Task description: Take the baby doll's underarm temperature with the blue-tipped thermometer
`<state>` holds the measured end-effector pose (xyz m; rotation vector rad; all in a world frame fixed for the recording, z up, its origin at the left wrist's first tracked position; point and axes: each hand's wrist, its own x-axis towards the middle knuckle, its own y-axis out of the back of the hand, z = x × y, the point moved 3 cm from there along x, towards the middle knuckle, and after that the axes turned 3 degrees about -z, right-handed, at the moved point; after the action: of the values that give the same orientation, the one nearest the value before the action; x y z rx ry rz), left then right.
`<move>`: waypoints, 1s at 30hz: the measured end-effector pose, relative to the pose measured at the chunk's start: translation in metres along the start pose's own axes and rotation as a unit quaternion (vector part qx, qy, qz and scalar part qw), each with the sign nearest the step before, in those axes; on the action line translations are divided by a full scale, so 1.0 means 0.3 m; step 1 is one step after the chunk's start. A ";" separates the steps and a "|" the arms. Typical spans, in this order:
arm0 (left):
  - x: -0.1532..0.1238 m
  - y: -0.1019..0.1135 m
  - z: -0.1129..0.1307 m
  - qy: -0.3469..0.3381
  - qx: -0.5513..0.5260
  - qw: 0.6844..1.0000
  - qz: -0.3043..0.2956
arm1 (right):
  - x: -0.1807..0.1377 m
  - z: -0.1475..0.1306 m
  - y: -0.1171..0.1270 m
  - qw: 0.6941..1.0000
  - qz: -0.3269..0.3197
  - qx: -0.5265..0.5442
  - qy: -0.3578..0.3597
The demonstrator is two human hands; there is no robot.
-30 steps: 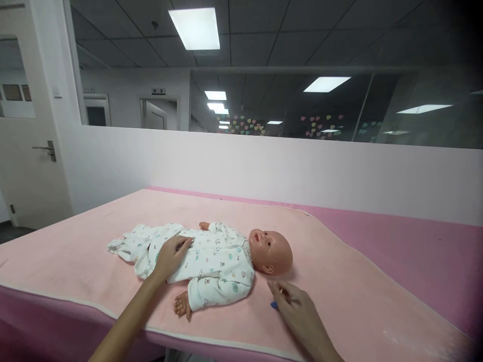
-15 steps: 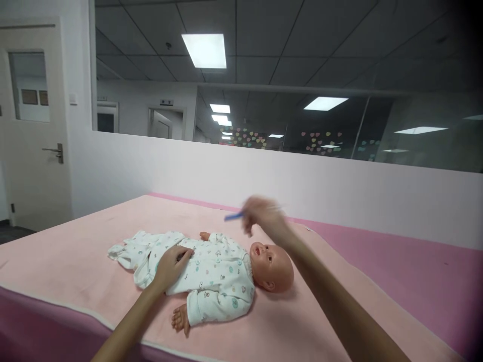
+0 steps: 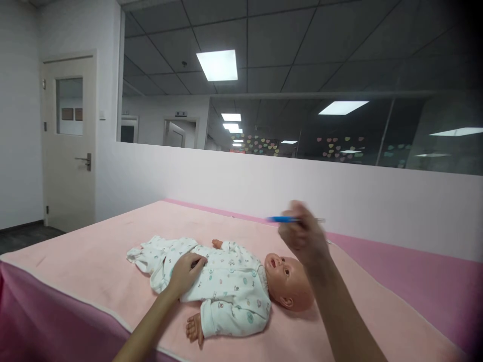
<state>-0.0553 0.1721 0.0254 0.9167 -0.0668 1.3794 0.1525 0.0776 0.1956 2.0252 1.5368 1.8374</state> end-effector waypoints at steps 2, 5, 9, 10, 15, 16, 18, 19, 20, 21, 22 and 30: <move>0.000 0.001 0.003 -0.001 0.001 1.000 0.006 | 0.006 0.006 0.009 1.000 0.020 0.004 0.000; 0.001 0.002 0.008 -0.008 0.007 1.000 0.009 | 0.002 -0.006 0.004 1.000 0.005 0.018 0.009; 0.001 0.003 0.013 -0.015 0.023 1.000 0.005 | -0.022 -0.018 -0.009 0.996 -0.035 0.079 -0.003; 0.001 0.003 0.013 -0.016 0.026 1.000 0.004 | -0.021 -0.016 -0.021 0.995 -0.056 0.086 -0.009; -0.002 -0.002 0.012 -0.020 0.020 1.000 0.000 | 0.054 0.011 -0.065 0.988 -0.143 0.047 -0.010; -0.002 -0.003 0.011 -0.019 0.018 1.000 0.000 | 0.073 0.015 -0.056 0.989 -0.145 0.038 -0.006; -0.002 -0.005 0.011 -0.020 0.018 1.000 0.001 | 0.101 0.016 -0.019 0.991 -0.135 0.021 0.005; -0.003 -0.006 0.012 -0.021 0.019 1.000 0.003 | 0.109 0.014 0.002 0.992 -0.125 0.013 0.011; -0.003 -0.005 0.013 -0.021 0.019 1.000 0.005 | 0.113 0.011 0.022 0.993 -0.114 0.006 0.017; -0.003 -0.005 0.014 -0.021 0.018 1.000 0.007 | 0.114 0.007 0.037 0.994 -0.106 0.002 0.022; -0.003 -0.005 0.015 -0.021 0.016 1.000 0.006 | 0.113 0.004 0.046 0.994 -0.103 0.001 0.026; 0.000 -0.005 0.012 -0.019 0.013 1.000 0.009 | 0.103 -0.001 0.019 0.997 -0.063 -0.004 0.044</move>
<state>-0.0523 0.1700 0.0269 0.9664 -0.0851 1.3828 0.1507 0.0941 0.2224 1.8213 1.6351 1.9058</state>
